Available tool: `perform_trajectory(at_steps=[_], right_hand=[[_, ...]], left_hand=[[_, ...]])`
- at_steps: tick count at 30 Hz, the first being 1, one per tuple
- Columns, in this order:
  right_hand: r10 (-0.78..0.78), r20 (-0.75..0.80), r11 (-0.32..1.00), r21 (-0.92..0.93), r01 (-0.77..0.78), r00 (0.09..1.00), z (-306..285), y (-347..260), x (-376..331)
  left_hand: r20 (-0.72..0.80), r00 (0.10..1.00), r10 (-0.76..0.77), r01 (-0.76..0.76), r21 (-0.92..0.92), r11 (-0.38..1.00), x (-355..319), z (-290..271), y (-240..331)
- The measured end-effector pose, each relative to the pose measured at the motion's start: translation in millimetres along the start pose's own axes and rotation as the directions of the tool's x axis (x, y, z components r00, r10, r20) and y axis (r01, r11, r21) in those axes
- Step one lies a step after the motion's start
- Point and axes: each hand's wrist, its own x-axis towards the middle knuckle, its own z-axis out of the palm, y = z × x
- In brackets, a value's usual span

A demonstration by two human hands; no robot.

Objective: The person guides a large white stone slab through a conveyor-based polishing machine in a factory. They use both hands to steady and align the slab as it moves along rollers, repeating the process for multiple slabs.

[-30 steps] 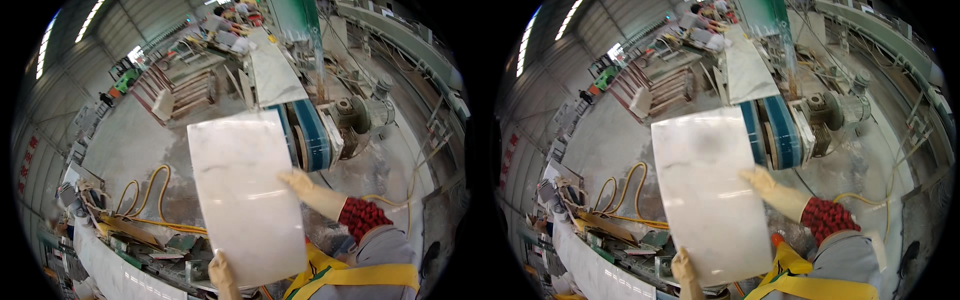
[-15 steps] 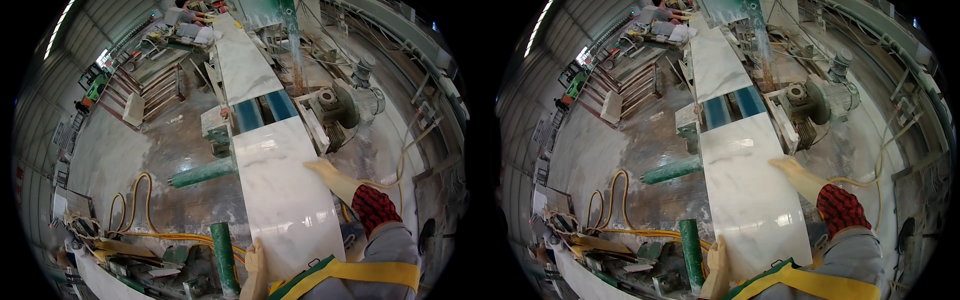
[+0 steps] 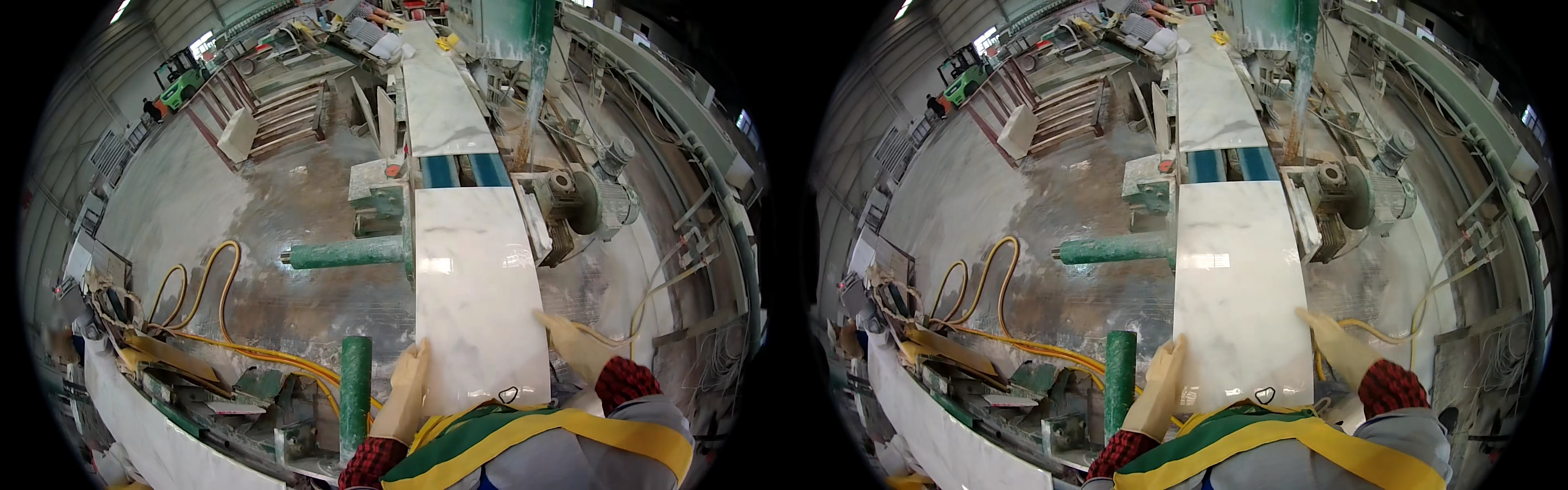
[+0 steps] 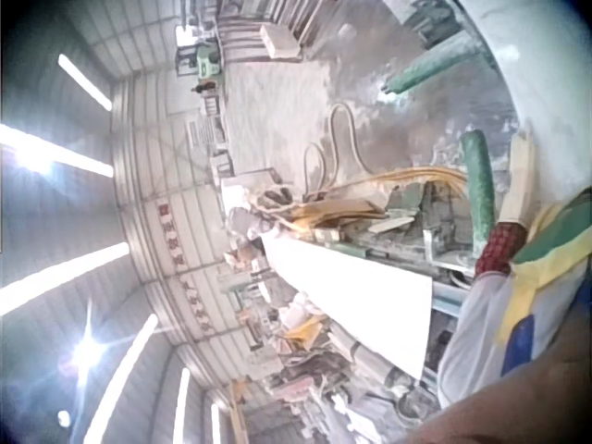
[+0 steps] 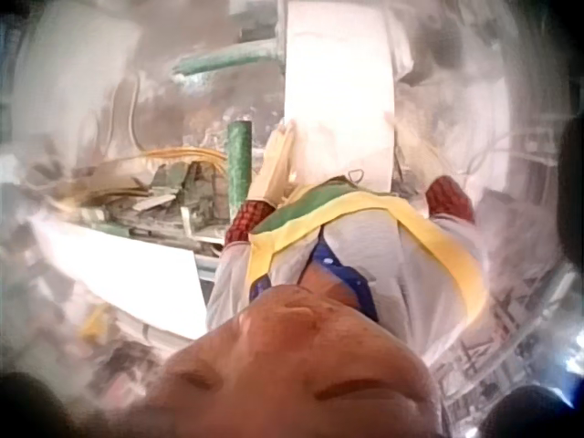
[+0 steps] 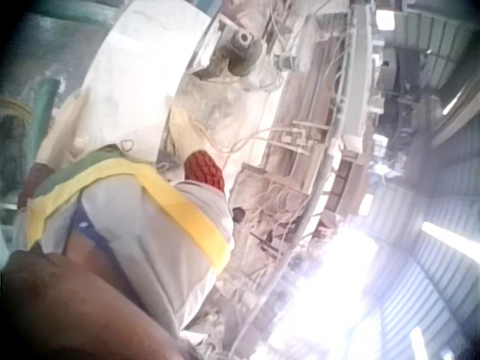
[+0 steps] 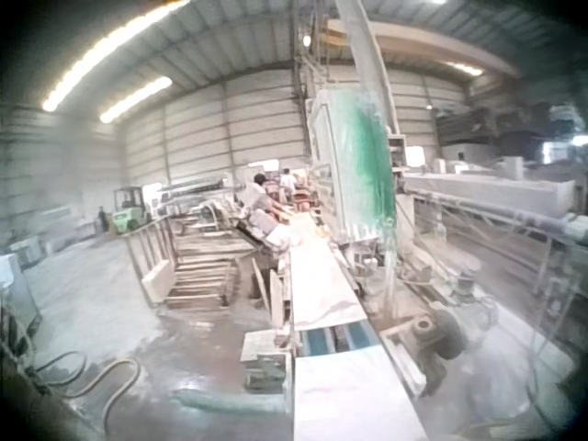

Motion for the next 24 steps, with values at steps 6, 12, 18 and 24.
perform_trajectory(at_steps=[6, 12, 18, 24], right_hand=[[0.0, -0.095, 1.0, -0.019, -0.002, 0.995, 27.2, 44.2, -32.7], [0.019, -0.143, 0.99, 0.14, 0.001, 0.989, 13.9, 36.5, 18.2], [-0.02, -0.161, 0.998, 0.061, 0.03, 0.987, -1.5, 12.6, 62.4], [-0.007, -0.153, 0.999, 0.048, 0.015, 0.988, 2.1, -19.4, 73.7]], left_hand=[[0.186, 0.982, 0.045, 0.032, -0.389, 0.921, 29.7, -13.0, -2.2], [0.181, 0.98, 0.076, 0.067, -0.673, 0.737, 40.1, 2.6, -11.6], [0.074, 0.984, 0.162, -0.097, -0.541, 0.835, 92.0, 23.2, -7.4], [-0.009, 0.994, 0.113, -0.111, -0.263, 0.958, 79.8, 8.6, 48.0]])
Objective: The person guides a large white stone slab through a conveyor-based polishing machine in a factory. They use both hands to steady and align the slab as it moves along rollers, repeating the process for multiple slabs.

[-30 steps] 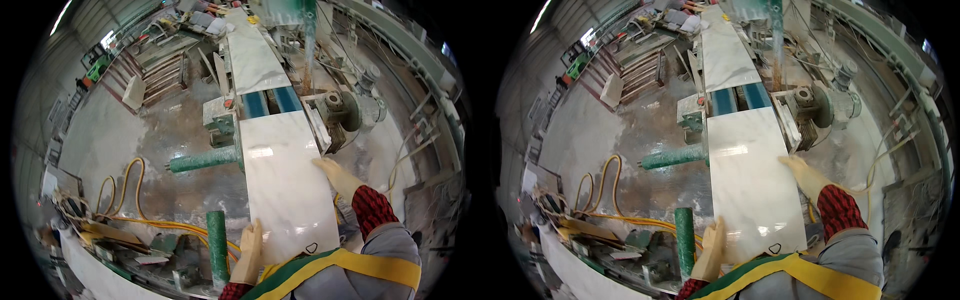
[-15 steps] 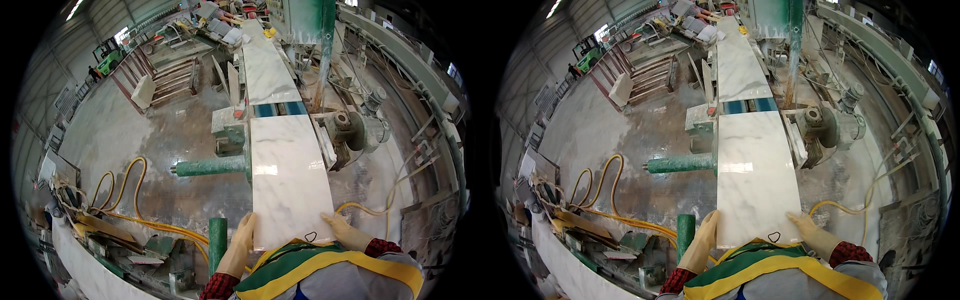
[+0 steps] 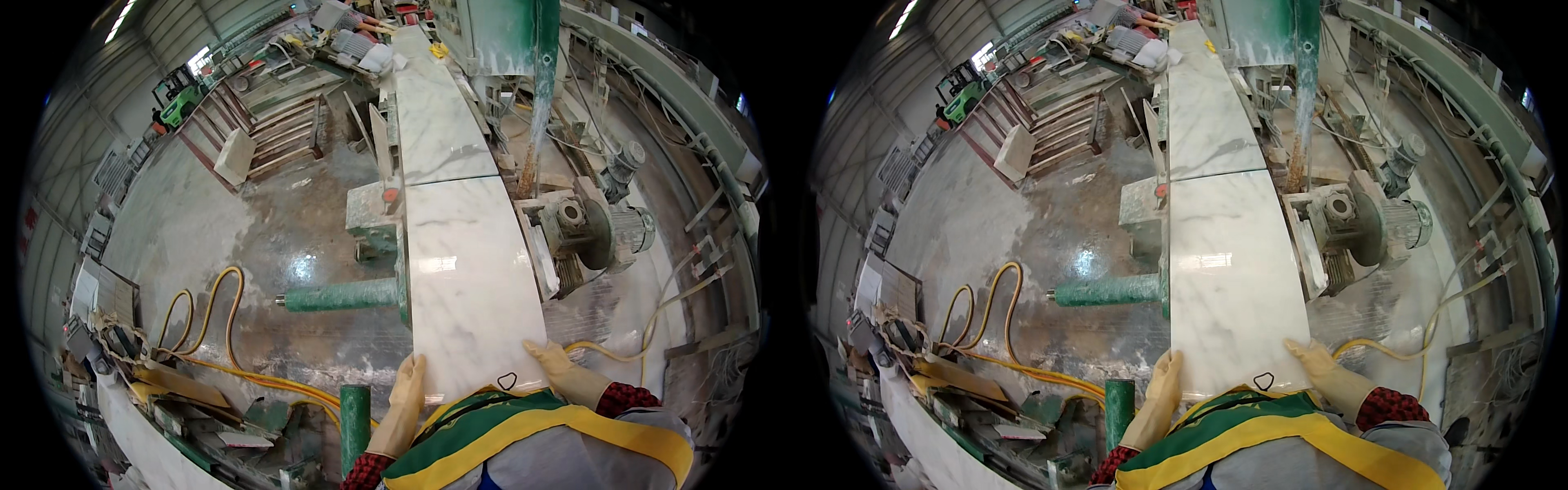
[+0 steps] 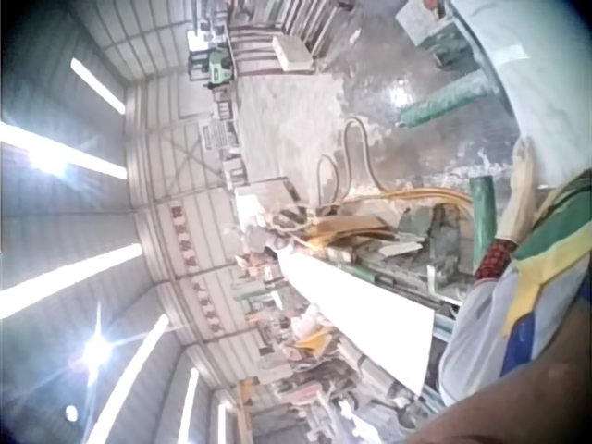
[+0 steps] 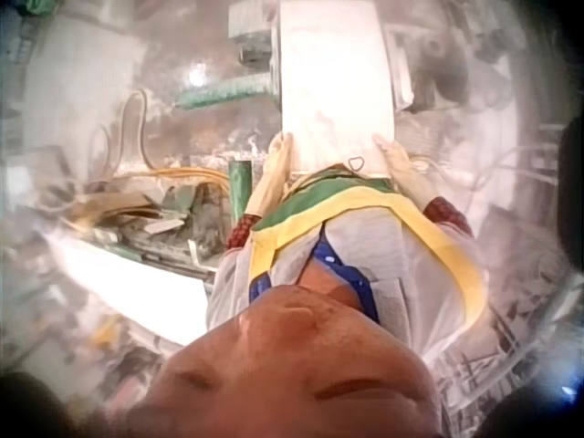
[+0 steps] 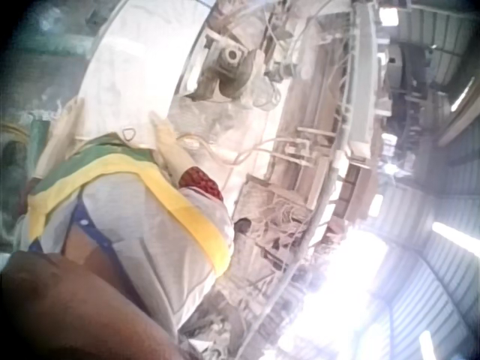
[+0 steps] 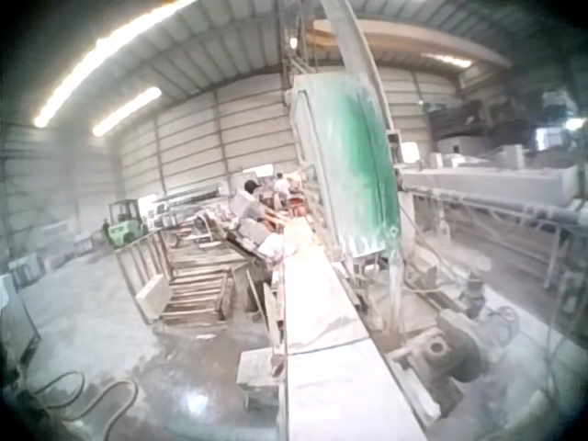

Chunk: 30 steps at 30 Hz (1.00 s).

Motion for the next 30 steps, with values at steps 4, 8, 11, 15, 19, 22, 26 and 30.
perform_trajectory(at_steps=[4, 8, 11, 15, 19, 22, 26, 30], right_hand=[[-0.042, 0.007, 0.999, 0.015, 0.042, 0.999, -2.3, 5.4, 15.7], [0.035, 0.051, 0.997, -0.067, -0.032, 0.998, -16.2, 13.6, 28.6], [-0.07, 0.098, 0.992, -0.098, 0.08, 0.993, -12.6, -1.1, 23.7], [-0.071, 0.014, 0.941, -0.331, 0.072, 0.997, -17.1, -4.3, 36.3], [-0.091, 0.011, 0.922, -0.378, 0.088, 0.996, -7.1, -16.4, 40.0], [-0.093, -0.028, 0.894, -0.442, 0.071, 0.995, -1.4, -29.9, 30.7], [0.018, -0.025, 0.964, -0.267, -0.024, 1.0, -7.2, -20.3, 43.6], [-0.03, -0.015, 0.97, -0.243, 0.025, 0.999, 0.5, -26.2, 36.6]], left_hand=[[-0.038, 0.999, 0.009, -0.009, 0.013, 1.0, 14.2, 5.5, -6.8], [-0.03, 0.996, -0.083, 0.087, 0.181, 0.98, 10.6, 2.2, 14.2], [-0.015, 1.0, -0.025, 0.026, 0.116, 0.993, 24.7, 8.3, -6.9], [0.048, 0.994, -0.097, 0.094, 0.069, 0.993, 31.7, 6.6, 7.5], [-0.004, 0.994, 0.113, -0.113, -0.053, 0.992, 27.2, 10.8, -6.3], [-0.037, 0.9, 0.435, -0.429, 0.101, 0.898, 24.5, 16.3, -35.2], [0.007, 1.0, -0.002, 0.001, 0.027, 1.0, 43.9, 10.2, -10.5], [0.005, 0.986, -0.164, 0.163, -0.126, 0.979, 19.6, 10.4, 21.3]])
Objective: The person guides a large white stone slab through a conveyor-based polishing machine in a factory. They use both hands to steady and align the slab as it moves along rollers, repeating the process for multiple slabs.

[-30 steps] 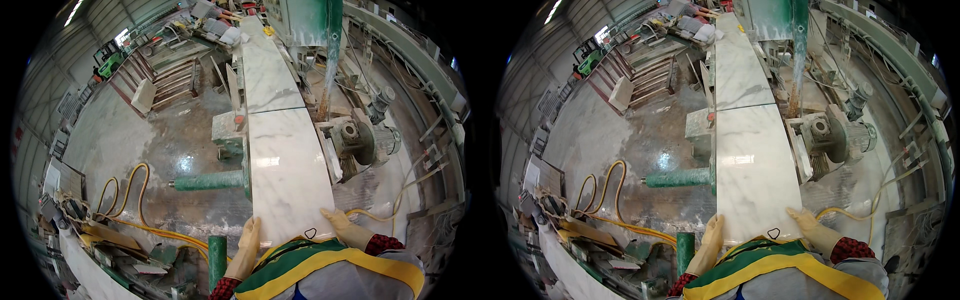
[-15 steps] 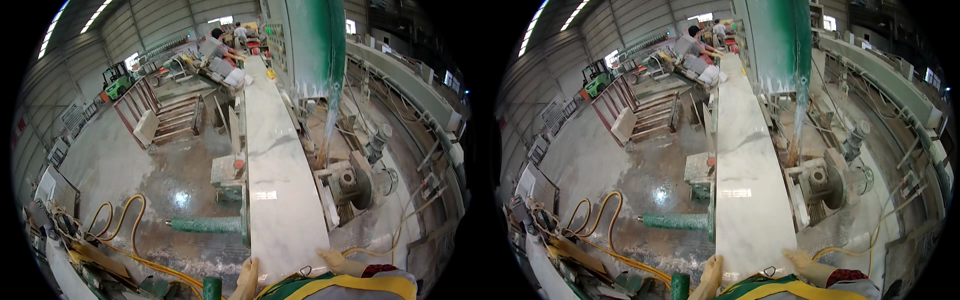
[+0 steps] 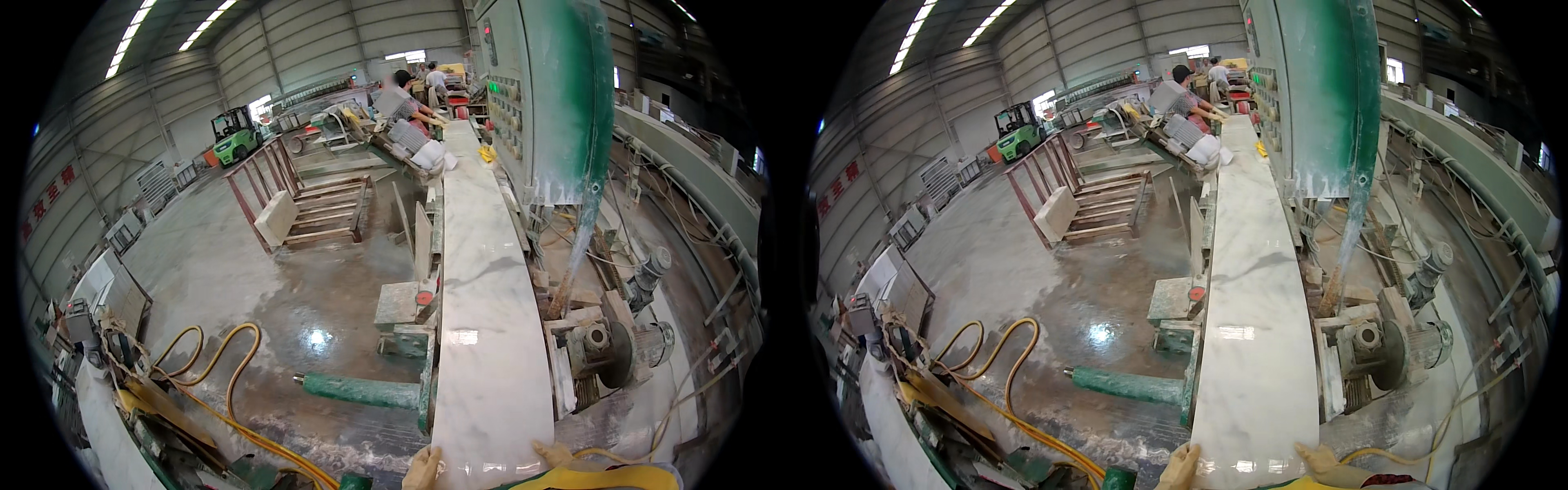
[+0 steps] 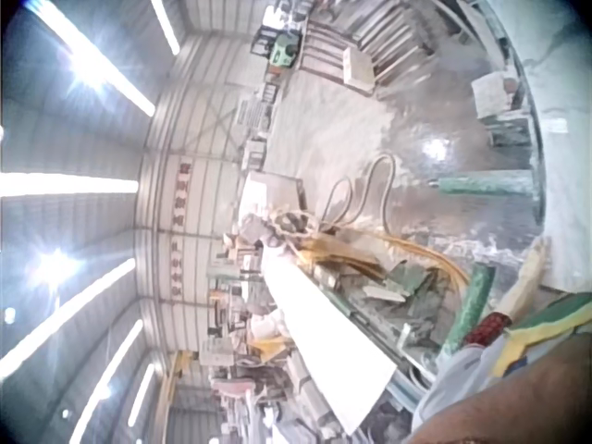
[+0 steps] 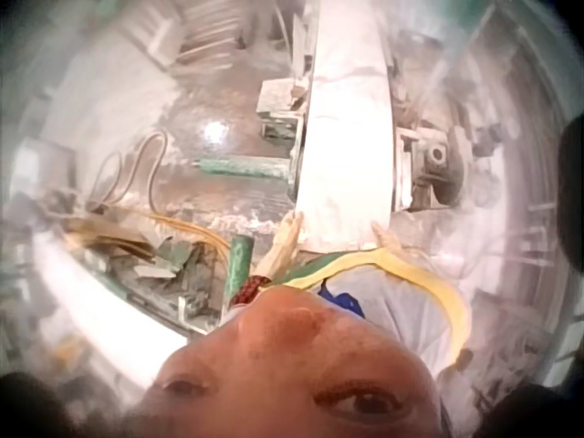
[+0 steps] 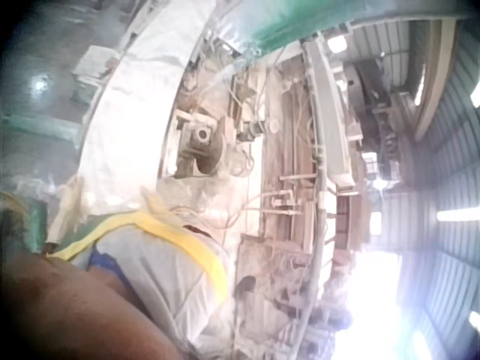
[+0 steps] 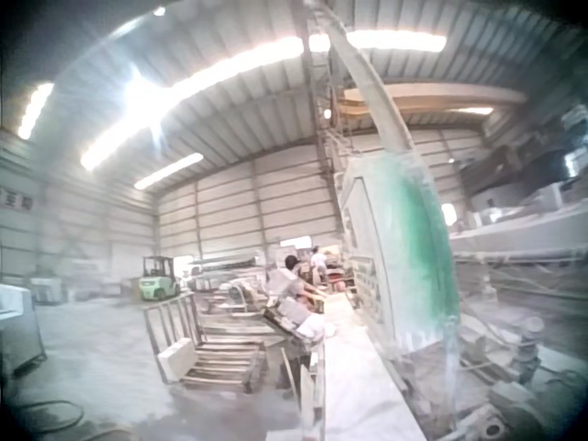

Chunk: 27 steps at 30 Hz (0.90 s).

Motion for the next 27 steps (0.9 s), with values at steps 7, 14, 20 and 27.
perform_trajectory(at_steps=[7, 14, 20, 27], right_hand=[[-0.104, 0.03, 0.978, -0.179, 0.107, 0.994, -12.0, 15.3, 14.4], [-0.097, -0.178, 0.995, -0.021, 0.095, 0.979, -0.3, 37.5, 54.5], [-0.72, 0.121, 0.477, -0.629, 0.614, 0.683, -1.3, 12.4, 8.3], [-0.377, 0.813, -0.325, -0.564, 0.759, 0.444, 90.1, 2.0, -3.0]], left_hand=[[0.16, 0.984, -0.081, 0.138, -0.388, 0.911, 2.1, -2.2, -32.0], [0.33, 0.943, 0.042, 0.164, -0.571, 0.804, -49.8, -28.4, -83.3], [0.487, 0.861, 0.148, 0.305, -0.727, 0.616, 38.5, 23.4, -125.3], [0.348, 0.889, 0.298, 0.122, -0.806, 0.579, -19.1, 7.7, -103.8]])
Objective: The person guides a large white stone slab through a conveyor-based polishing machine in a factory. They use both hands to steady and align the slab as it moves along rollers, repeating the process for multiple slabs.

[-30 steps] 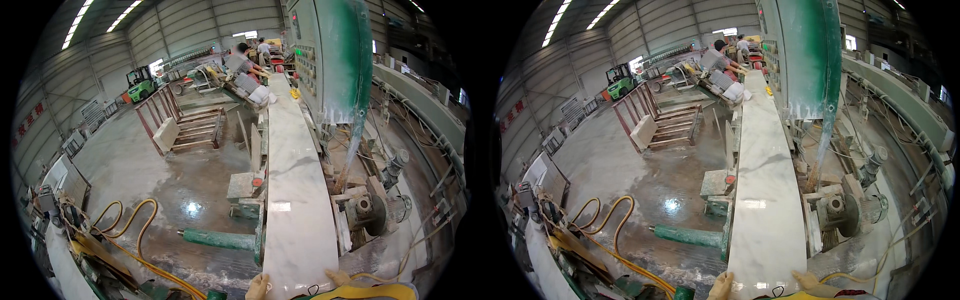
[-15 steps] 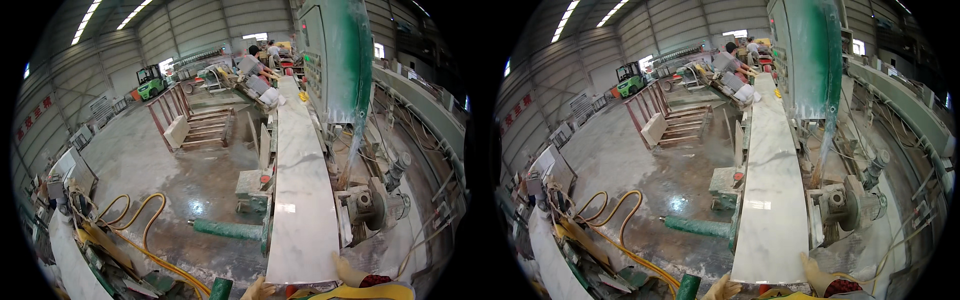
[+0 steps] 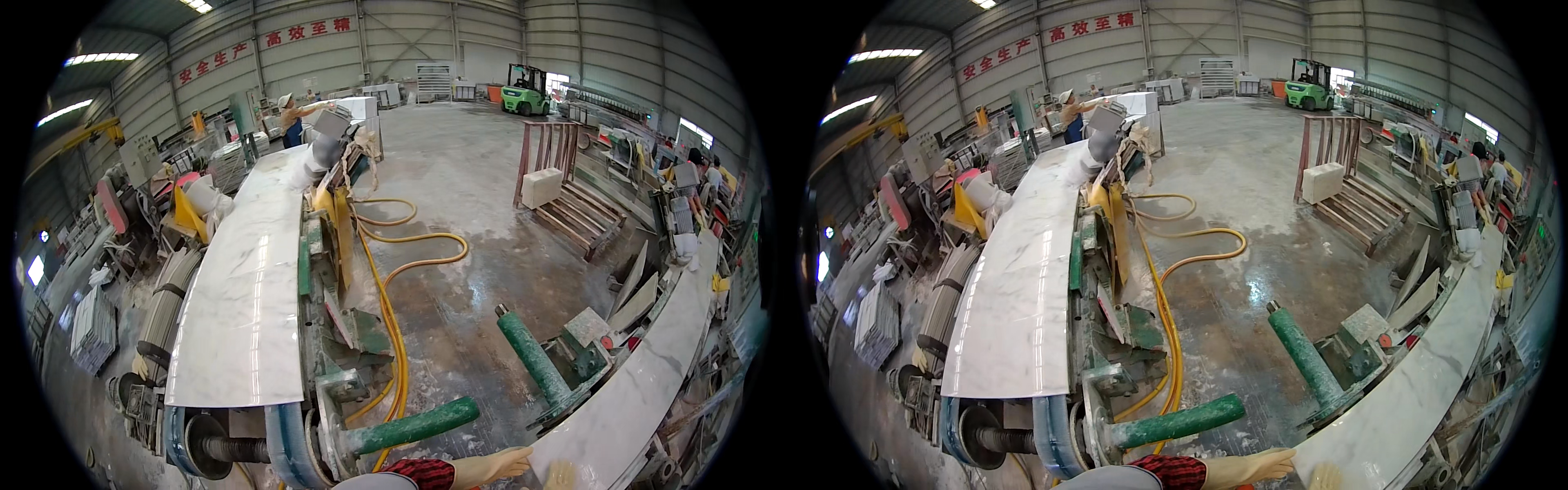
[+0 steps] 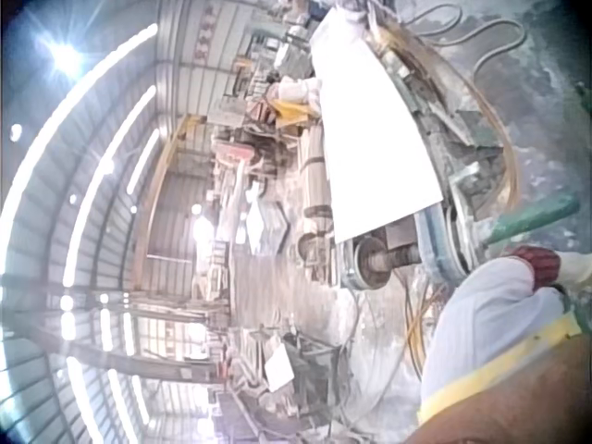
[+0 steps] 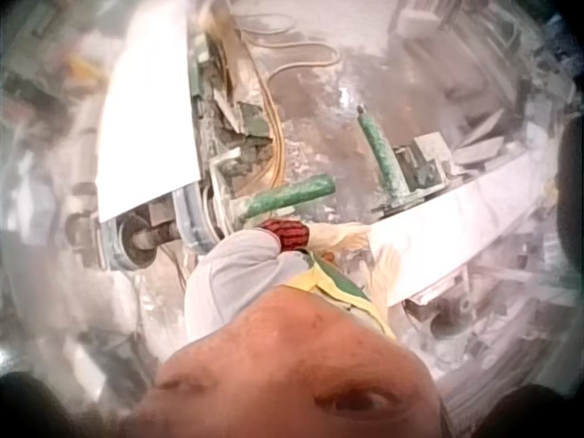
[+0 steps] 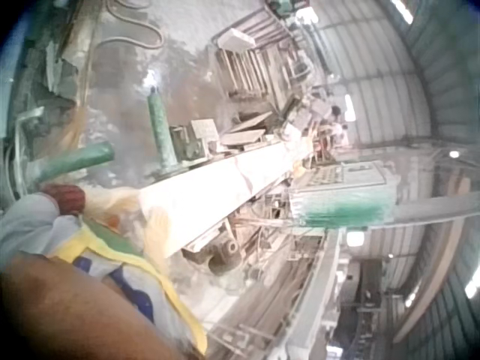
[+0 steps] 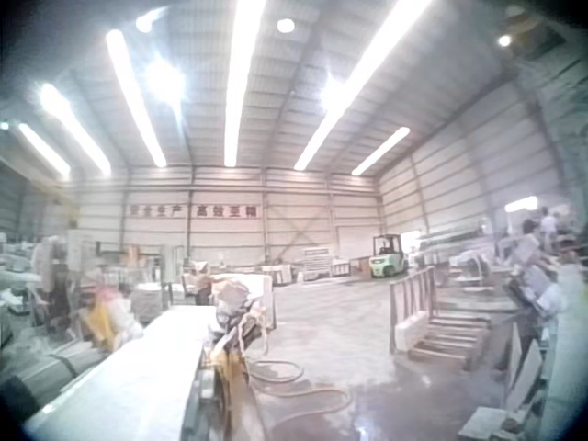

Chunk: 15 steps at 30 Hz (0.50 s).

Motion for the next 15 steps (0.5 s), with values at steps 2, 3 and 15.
perform_trajectory(at_steps=[2, 3, 15], right_hand=[[0.073, 0.056, 0.994, -0.089, -0.068, 0.996, 10.8, -0.9, 20.1], [0.13, 0.083, 0.984, -0.135, -0.118, 0.988, 20.2, 3.7, 27.8], [0.087, 0.037, 0.89, -0.451, -0.061, 0.996, 54.6, 29.6, 54.9]], left_hand=[[0.042, 0.997, 0.064, -0.064, 0.02, 0.998, 11.3, -16.4, -12.8], [0.001, 0.999, 0.05, -0.05, 0.043, 0.998, 9.4, -9.4, -10.1], [-0.294, 0.437, 0.85, -0.016, 0.942, 0.334, -166.4, -124.0, 95.6]])
